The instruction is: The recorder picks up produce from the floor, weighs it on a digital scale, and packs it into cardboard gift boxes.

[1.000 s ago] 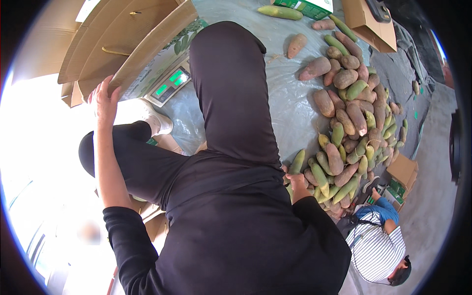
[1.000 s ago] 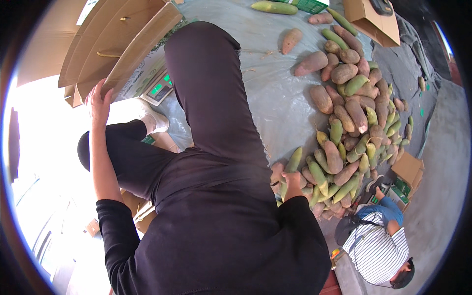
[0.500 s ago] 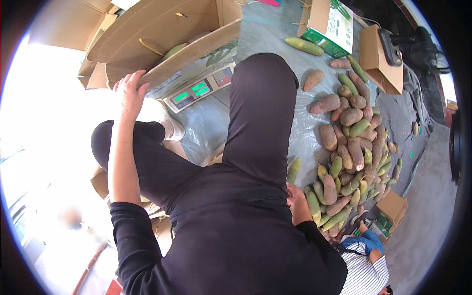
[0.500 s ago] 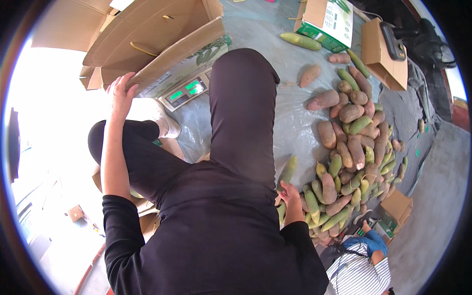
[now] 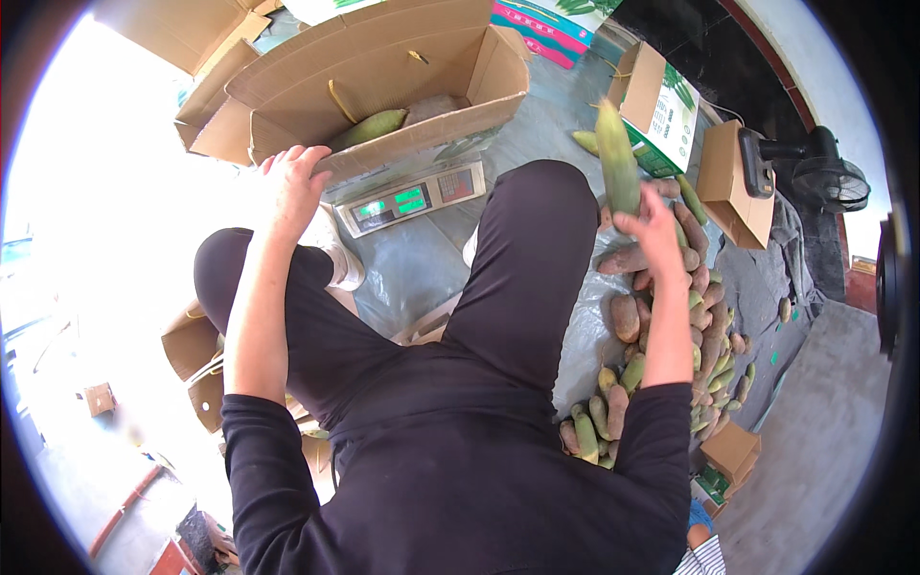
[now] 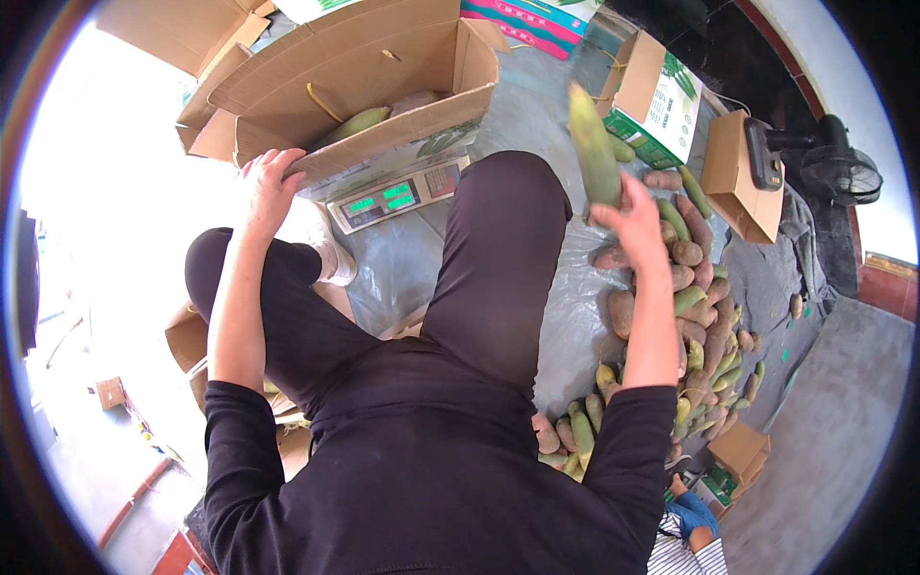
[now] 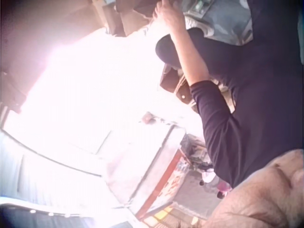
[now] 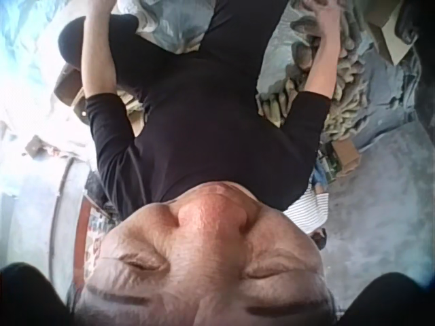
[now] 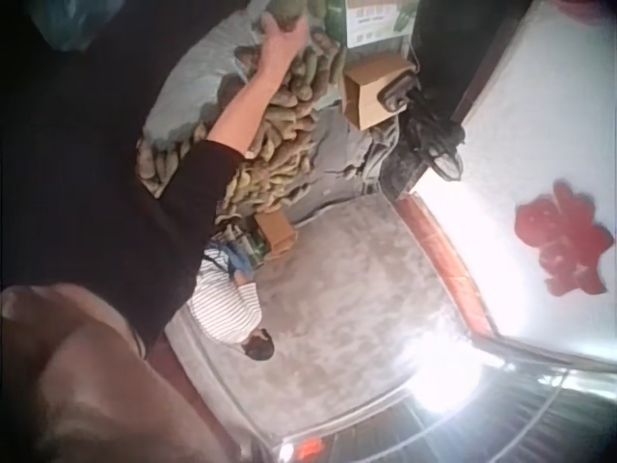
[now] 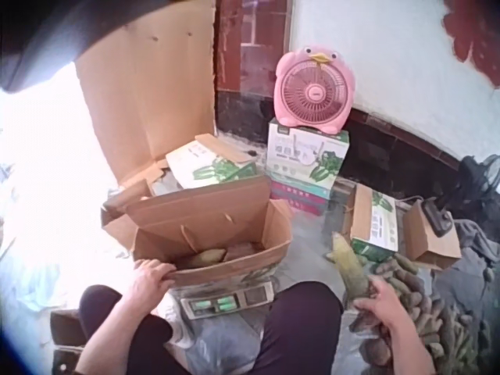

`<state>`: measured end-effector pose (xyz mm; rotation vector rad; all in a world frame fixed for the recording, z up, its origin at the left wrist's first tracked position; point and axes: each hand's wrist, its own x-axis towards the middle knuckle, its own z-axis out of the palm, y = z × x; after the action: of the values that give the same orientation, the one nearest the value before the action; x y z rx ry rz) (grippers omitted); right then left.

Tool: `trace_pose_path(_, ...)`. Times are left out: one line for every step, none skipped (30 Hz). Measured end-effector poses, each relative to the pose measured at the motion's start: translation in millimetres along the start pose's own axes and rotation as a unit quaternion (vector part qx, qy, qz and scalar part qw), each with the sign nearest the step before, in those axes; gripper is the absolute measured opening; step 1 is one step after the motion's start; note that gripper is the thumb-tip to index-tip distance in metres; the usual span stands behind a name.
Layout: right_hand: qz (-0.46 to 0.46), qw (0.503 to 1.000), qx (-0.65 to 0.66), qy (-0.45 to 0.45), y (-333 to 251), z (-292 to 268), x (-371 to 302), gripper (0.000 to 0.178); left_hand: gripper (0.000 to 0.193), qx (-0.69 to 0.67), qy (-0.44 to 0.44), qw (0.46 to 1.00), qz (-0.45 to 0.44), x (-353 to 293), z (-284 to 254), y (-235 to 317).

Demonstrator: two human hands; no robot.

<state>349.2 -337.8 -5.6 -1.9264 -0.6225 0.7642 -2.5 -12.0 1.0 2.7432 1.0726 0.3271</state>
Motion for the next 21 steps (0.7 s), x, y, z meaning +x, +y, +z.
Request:
trace_pose_path(-0.090, 0.995, -0.028, -0.012, -17, 2, 19, 0.061, 0.030, -0.005, -0.006, 1.000, 0.000, -1, -1, 1)
trace_pose_path(-0.136, 0.988, -0.067, -0.015, -36, 4, 35, 0.062, 0.030, -0.003, 0.003, 1.000, 0.006, 0, -1, 3)
trace_pose_path(-0.183, 0.978, -0.099, -0.025, -52, 14, 52, 0.063, 0.030, 0.004, 0.005, 1.000, 0.001, -2, -2, -1)
trace_pose_path(-0.209, 0.963, -0.166, -0.031, -76, 20, 62, 0.063, 0.029, -0.001, -0.007, 1.000, 0.001, 0, 1, 0)
trace_pose_path(-0.235, 0.944, -0.227, -0.041, -97, 31, 71, 0.063, 0.029, -0.001, -0.020, 1.000, -0.002, 1, 2, -1)
trace_pose_path(-0.260, 0.926, -0.271, -0.047, -120, 45, 76, 0.061, 0.029, 0.002, -0.024, 1.000, -0.004, 1, -1, 1)
trace_pose_path(-0.285, 0.904, -0.313, -0.054, -135, 62, 81, 0.060, 0.029, 0.004, -0.024, 1.000, -0.007, 0, -2, 0)
trace_pose_path(-0.316, 0.887, -0.332, -0.058, -142, 74, 88, 0.059, 0.029, 0.005, -0.024, 1.000, -0.002, 1, -2, 1)
trace_pose_path(-0.348, 0.868, -0.347, -0.064, -147, 87, 97, 0.058, 0.029, 0.007, -0.026, 1.000, 0.001, 1, -2, 2)
trace_pose_path(-0.357, 0.850, -0.380, -0.074, -153, 101, 103, 0.057, 0.029, 0.008, -0.028, 1.000, 0.000, 1, -3, 2)
trace_pose_path(-0.366, 0.830, -0.412, -0.086, -158, 115, 109, 0.057, 0.029, 0.013, -0.029, 0.999, -0.001, 1, -4, 1)
trace_pose_path(-0.362, 0.832, -0.412, -0.086, -160, 127, 115, 0.057, 0.029, 0.017, -0.031, 0.999, 0.001, 2, -3, 2)
trace_pose_path(-0.364, 0.815, -0.438, -0.106, -159, 138, 122, 0.058, 0.029, 0.015, -0.035, 0.999, 0.003, 3, -2, 2)
trace_pose_path(-0.366, 0.797, -0.464, -0.126, -158, 146, 127, 0.059, 0.029, 0.009, -0.032, 0.999, 0.000, 4, 0, 0)
trace_pose_path(-0.361, 0.798, -0.465, -0.126, -153, 149, 128, 0.059, 0.029, 0.002, -0.029, 1.000, -0.001, 5, 2, 0)
trace_pose_path(-0.358, 0.812, -0.447, -0.113, -146, 151, 127, 0.061, 0.028, -0.001, -0.019, 1.000, 0.002, 6, 5, 0)
trace_pose_path(-0.356, 0.825, -0.428, -0.102, -139, 152, 127, 0.063, 0.028, -0.003, -0.024, 1.000, 0.006, 5, 7, -1)
trace_pose_path(-0.353, 0.847, -0.382, -0.106, -134, 147, 129, 0.057, 0.028, -0.006, -0.027, 1.000, 0.004, 6, 7, -1)
trace_pose_path(-0.344, 0.850, -0.385, -0.102, -127, 136, 128, 0.057, 0.028, -0.010, -0.031, 0.999, 0.005, 8, 9, -2)
trace_pose_path(-0.319, 0.890, -0.308, -0.108, -125, 130, 122, 0.054, 0.029, 0.005, -0.006, 1.000, 0.027, 3, 9, -8)
trace_pose_path(-0.287, 0.923, -0.234, -0.106, -122, 118, 113, 0.050, 0.030, 0.008, -0.015, 1.000, 0.024, 3, 9, -13)
